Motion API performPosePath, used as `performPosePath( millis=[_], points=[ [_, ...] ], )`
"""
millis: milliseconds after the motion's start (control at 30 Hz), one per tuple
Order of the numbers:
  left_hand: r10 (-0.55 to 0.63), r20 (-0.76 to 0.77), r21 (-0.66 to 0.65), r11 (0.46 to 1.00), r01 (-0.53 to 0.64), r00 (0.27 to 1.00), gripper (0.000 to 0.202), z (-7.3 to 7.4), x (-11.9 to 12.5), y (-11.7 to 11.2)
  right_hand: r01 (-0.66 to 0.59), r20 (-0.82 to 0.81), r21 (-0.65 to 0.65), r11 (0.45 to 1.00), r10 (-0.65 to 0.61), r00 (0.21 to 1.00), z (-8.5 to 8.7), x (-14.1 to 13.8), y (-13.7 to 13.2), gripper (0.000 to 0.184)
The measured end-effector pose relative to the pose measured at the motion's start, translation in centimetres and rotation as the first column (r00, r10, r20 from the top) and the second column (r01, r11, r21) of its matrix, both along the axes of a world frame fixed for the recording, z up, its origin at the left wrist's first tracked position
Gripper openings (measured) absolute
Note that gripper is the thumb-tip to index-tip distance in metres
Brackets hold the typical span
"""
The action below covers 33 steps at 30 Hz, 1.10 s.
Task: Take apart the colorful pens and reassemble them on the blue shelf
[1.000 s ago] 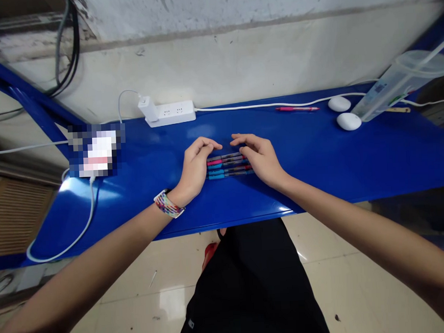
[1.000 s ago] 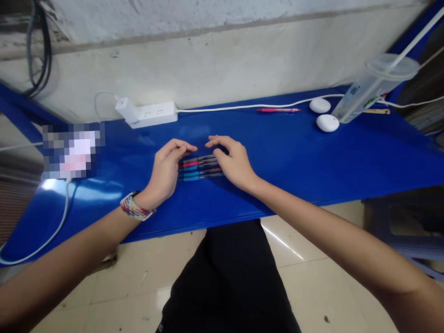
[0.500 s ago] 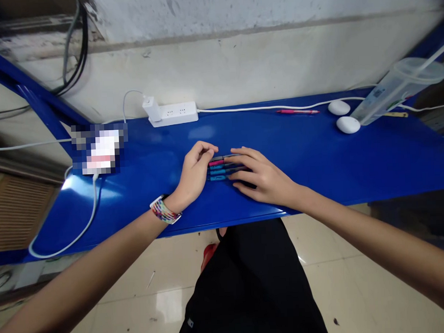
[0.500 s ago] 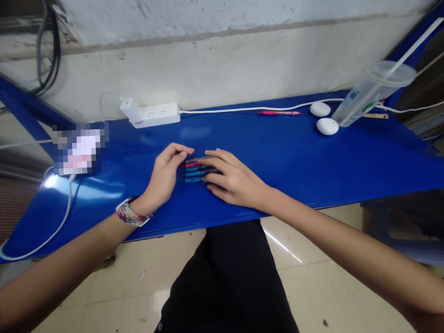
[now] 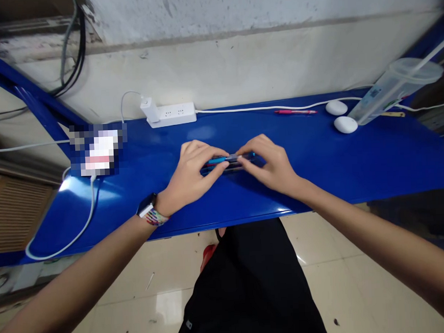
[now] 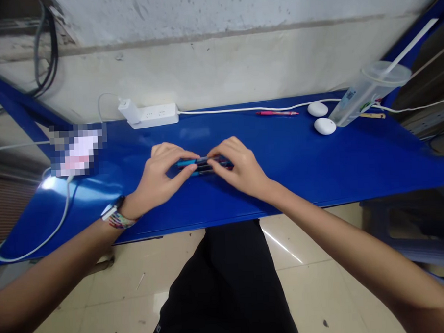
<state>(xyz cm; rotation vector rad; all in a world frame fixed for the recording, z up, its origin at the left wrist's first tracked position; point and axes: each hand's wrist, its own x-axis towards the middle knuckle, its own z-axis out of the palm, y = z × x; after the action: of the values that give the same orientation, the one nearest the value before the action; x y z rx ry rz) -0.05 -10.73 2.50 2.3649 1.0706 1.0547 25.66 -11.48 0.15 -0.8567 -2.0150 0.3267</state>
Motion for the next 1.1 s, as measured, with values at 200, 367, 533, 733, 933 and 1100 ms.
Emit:
performPosePath(
  millis=[200, 367, 533, 733, 933, 1100],
  points=[
    [0.048, 0.162, -0.027, 0.999, -0.044, 0.986, 0.013, 0.9, 0.3, 5.8, -0.039, -0.337, -0.344, 0.938, -0.084, 0.938, 2.0, -0.7, 5.4, 0.019],
    [0.117, 0.300, -0.119, 0.989, -0.084, 0.947, 0.007, 2.0, 0.7, 8.2, -0.260, -0.609, -0.513, 0.818, -0.133, 0.782, 3.1, -0.6, 9.1, 0.029],
    [0.149, 0.340, -0.136, 0.985, -0.108, 0.929, 0.009, 1.3, 0.3, 8.7, -0.331, -0.649, -0.593, 0.734, -0.193, 0.736, 2.4, -0.1, 9.8, 0.029],
    [0.142, 0.254, -0.103, 0.988, -0.119, 0.957, 0.008, -1.1, -0.2, 8.7, -0.335, -0.646, -0.610, 0.718, -0.206, 0.735, 0.7, 0.6, 9.0, 0.031],
    [0.078, 0.203, -0.075, 0.995, -0.064, 0.976, 0.010, -1.7, -0.5, 8.4, -0.340, -0.642, -0.584, 0.737, -0.163, 0.749, 0.6, 1.1, 8.6, 0.026],
    [0.068, 0.179, -0.123, 0.991, -0.046, 0.981, 0.036, -1.7, -0.5, 8.5, -0.355, -0.645, -0.560, 0.749, -0.124, 0.755, 0.5, 1.1, 8.8, 0.025]
  ],
)
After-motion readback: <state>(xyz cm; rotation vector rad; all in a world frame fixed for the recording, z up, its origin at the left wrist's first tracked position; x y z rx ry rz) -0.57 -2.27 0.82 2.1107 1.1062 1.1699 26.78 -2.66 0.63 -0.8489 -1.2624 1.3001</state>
